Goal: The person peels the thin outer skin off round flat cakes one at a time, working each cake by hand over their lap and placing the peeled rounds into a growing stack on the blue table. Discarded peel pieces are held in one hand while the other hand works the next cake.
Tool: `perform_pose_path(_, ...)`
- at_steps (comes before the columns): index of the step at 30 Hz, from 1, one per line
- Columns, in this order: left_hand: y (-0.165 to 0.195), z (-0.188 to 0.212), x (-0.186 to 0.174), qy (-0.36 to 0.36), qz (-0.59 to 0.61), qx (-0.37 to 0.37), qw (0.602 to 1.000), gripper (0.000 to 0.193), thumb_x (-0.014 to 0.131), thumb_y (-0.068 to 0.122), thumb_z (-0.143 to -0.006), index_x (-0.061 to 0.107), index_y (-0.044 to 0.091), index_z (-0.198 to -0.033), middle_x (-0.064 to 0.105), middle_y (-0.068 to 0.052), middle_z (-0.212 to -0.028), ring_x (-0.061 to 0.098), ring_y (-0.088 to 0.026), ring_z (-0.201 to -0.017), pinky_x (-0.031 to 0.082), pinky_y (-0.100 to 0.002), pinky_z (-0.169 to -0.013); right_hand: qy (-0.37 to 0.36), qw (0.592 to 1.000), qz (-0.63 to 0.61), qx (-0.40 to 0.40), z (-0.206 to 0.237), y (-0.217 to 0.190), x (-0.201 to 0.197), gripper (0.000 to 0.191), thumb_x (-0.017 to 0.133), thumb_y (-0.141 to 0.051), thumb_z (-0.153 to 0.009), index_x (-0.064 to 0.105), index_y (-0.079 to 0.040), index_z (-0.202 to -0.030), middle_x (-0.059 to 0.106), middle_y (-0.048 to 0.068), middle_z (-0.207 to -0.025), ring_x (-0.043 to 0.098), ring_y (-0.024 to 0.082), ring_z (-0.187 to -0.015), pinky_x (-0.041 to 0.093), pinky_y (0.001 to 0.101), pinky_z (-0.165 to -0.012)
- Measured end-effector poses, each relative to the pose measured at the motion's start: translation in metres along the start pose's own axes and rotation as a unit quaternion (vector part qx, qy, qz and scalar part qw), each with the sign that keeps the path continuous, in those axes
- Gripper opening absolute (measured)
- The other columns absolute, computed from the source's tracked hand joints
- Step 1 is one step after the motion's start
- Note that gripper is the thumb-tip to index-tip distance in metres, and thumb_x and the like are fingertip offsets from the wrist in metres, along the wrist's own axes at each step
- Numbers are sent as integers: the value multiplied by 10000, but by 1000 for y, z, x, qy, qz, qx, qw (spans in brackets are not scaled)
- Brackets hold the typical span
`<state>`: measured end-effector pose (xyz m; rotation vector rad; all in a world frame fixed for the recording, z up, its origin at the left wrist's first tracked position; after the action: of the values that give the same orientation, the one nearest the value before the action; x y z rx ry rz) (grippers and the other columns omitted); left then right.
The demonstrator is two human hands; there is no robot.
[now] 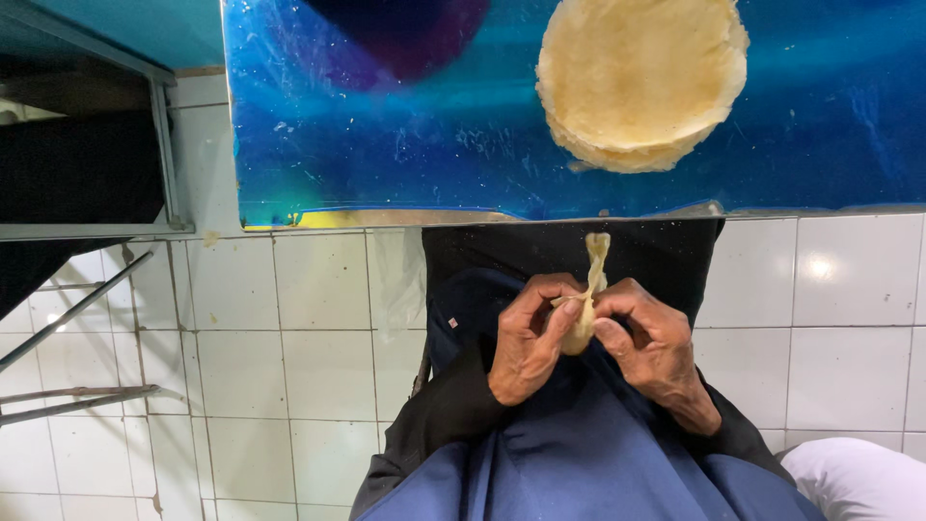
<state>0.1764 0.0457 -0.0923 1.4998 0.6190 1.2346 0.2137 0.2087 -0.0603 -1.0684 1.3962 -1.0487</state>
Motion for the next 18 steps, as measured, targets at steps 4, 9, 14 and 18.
perform_pose_path(4,4,2,3,16,-197,123,973,100,645,-5,-1030,637,-5,-1130,691,-123,-1194,700,-175,-1086,580,-299,-908,18,997,-66,39,8,18,-1,142,657,-70,-977,639,17,-1087,646,63,-1021,649,104,-903,558,249,-782)
perform_pose_path(9,-9,6,0,31,-152,74,985,117,604,-25,-1038,628,-9,-1152,700,-113,-1192,698,-174,-1065,570,-288,-905,22,994,-78,77,16,32,-2,108,635,-59,-1013,649,29,-1076,645,65,-1008,616,97,-880,530,238,-767)
perform_pose_path(14,-32,5,-10,100,99,-68,988,134,613,45,-1082,623,-6,-1205,674,-67,-1096,595,-107,-902,496,-241,-774,57,983,-152,87,18,36,-3,134,562,-50,-1037,617,35,-1125,635,89,-1164,599,109,-994,510,259,-890)
perform_pose_path(18,-34,5,-12,20,75,-19,997,403,774,31,-882,524,57,-1196,614,7,-1230,599,-63,-1122,514,-237,-976,6,988,-148,55,19,37,-3,113,543,-41,-1037,604,25,-1105,628,108,-1223,605,127,-1055,520,275,-924)
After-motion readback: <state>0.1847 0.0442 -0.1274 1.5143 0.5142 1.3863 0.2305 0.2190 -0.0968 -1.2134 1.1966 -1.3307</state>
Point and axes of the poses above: each hand's wrist, its own z-axis away from the middle knuckle, its own x-axis out of the palm, y = z × x, the point moved 1 cm from there along -z, towards the middle knuckle
